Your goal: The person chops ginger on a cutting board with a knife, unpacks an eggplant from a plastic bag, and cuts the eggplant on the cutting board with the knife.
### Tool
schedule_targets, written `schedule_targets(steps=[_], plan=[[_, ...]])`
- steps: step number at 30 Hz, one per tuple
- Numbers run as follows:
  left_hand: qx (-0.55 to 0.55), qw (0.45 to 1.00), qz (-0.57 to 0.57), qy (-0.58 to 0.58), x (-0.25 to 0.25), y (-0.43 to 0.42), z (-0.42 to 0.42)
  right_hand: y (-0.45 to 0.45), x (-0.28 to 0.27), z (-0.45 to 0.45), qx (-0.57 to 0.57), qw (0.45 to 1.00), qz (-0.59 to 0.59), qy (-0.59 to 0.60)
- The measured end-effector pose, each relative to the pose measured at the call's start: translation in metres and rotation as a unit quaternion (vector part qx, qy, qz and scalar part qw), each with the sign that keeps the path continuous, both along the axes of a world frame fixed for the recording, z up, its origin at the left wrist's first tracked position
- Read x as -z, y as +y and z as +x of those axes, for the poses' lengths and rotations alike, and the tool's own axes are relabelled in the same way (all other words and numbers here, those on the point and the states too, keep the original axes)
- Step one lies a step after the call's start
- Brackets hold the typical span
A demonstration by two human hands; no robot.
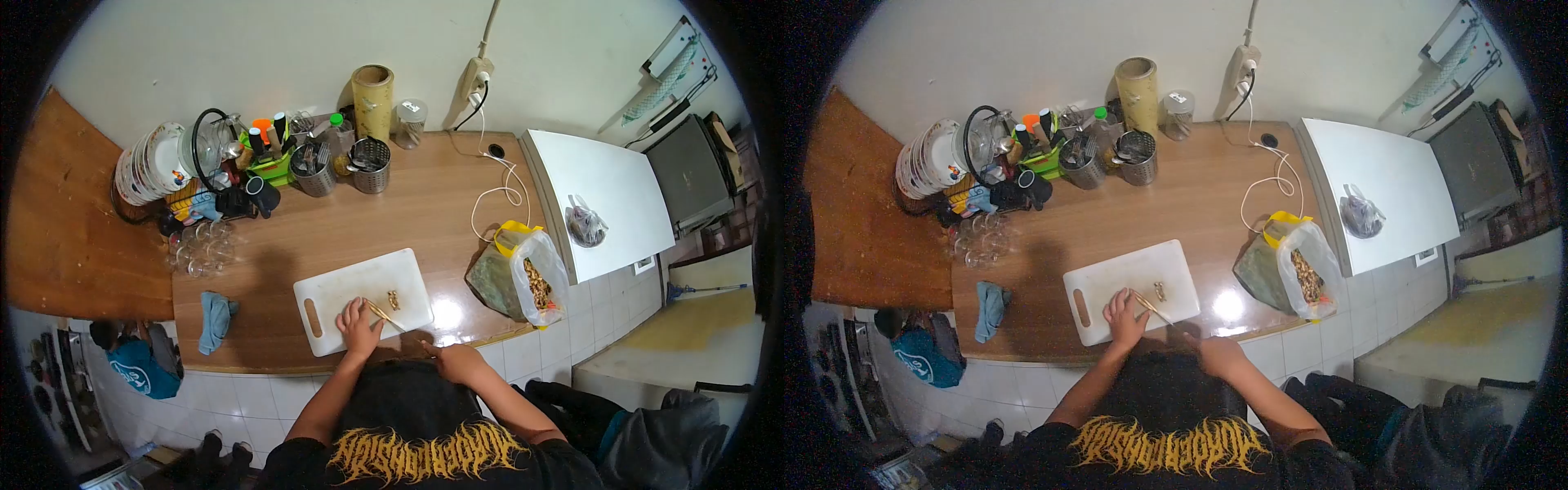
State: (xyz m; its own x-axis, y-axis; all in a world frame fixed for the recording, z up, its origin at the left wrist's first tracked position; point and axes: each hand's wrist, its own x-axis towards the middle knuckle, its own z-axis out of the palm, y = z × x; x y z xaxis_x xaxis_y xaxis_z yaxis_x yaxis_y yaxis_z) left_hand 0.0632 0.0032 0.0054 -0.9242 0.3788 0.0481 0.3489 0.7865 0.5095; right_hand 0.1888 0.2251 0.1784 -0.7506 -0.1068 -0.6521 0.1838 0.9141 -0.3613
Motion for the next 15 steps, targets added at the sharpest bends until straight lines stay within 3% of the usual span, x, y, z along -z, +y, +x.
schedule_targets(steps=[10,15], plan=[[-0.004,1.000,-0.021,-0.011,-0.002,0.002,-0.001,0.011,0.031,0.022,0.010,0.995,-0.033,0.095],[-0.002,1.000,-0.017,-0.019,-0.001,0.000,-0.001,0.021,0.035,0.026,0.032,0.994,-0.071,0.077]])
